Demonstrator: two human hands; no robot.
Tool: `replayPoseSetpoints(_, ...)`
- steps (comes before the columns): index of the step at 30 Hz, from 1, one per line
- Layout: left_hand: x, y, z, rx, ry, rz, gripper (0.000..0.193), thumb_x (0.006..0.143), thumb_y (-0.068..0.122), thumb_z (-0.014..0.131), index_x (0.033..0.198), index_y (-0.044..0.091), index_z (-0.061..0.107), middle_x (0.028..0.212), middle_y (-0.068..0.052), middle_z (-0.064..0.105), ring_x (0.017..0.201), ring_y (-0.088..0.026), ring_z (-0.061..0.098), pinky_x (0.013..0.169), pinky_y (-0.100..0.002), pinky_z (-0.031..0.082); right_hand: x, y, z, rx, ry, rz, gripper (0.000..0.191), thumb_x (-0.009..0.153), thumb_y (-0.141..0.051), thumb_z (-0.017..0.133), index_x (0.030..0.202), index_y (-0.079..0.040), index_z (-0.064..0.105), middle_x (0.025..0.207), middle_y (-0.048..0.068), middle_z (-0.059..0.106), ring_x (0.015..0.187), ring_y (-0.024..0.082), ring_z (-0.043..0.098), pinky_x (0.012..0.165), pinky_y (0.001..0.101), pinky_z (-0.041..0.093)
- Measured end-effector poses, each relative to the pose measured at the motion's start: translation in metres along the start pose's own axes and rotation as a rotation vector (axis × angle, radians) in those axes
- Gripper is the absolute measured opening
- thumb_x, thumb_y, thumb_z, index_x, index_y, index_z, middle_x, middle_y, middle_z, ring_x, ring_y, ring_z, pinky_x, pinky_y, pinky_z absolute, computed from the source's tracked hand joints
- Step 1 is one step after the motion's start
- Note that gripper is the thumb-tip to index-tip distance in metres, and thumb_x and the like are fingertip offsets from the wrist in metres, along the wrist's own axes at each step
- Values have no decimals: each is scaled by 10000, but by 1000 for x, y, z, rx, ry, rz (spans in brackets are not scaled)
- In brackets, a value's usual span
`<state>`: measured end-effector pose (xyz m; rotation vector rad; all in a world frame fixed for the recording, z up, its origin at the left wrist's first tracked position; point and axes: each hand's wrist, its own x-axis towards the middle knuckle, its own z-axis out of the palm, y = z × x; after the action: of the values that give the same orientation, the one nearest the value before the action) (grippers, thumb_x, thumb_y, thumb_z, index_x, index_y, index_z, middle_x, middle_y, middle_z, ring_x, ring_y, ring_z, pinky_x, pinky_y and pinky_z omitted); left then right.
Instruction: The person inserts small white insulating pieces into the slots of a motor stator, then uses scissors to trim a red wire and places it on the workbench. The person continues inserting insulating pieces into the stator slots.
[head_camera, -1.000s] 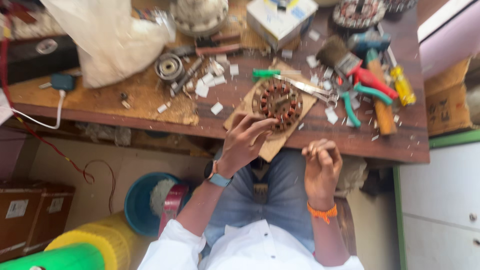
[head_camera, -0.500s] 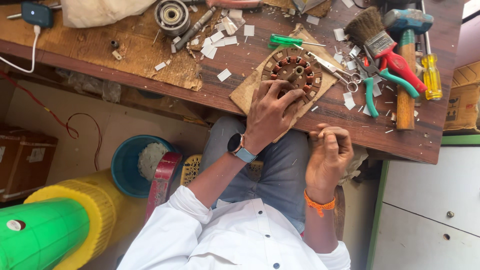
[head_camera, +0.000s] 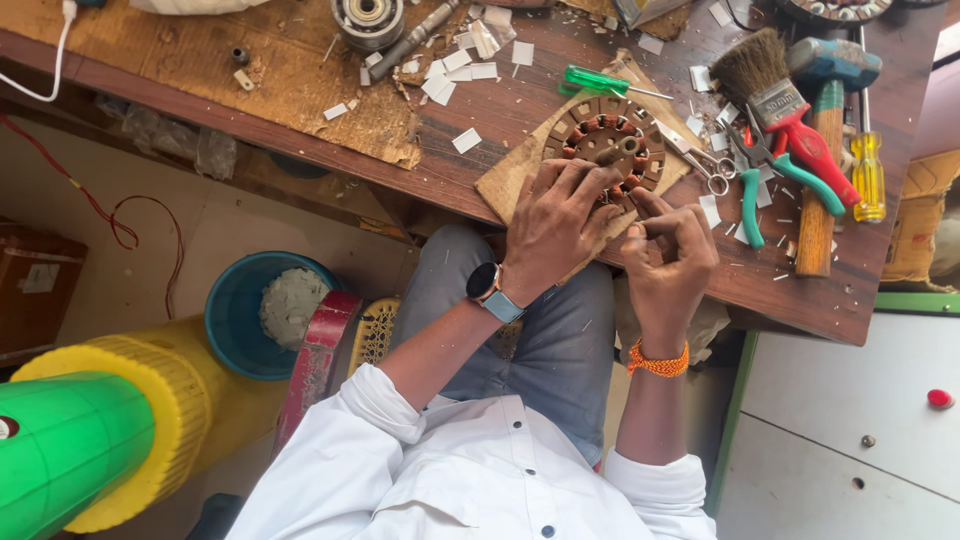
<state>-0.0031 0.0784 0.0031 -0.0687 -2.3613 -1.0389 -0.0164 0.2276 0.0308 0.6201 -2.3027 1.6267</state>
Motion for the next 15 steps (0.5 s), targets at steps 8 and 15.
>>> replayPoseSetpoints(8, 0, -2, -3, -7, 14, 15, 374, 915, 261, 732, 1263, 156, 648, 1221, -28, 641, 1214, -245, 567, 986, -419, 471, 6, 8, 0, -231, -58, 83, 84, 893, 93, 664, 900, 56, 589, 911, 53, 547, 798, 131, 593, 686, 254, 505)
replayPoseSetpoints(15, -2, -5, -1, -21, 19, 14, 309, 912, 259, 741, 1196, 167, 662, 1236, -10, 644, 1232, -228, 571, 992, -423, 463, 8, 12, -4, -214, -74, 79, 98, 901, 78, 656, 898, 23, 575, 928, 25, 521, 765, 52, 553, 667, 208, 476)
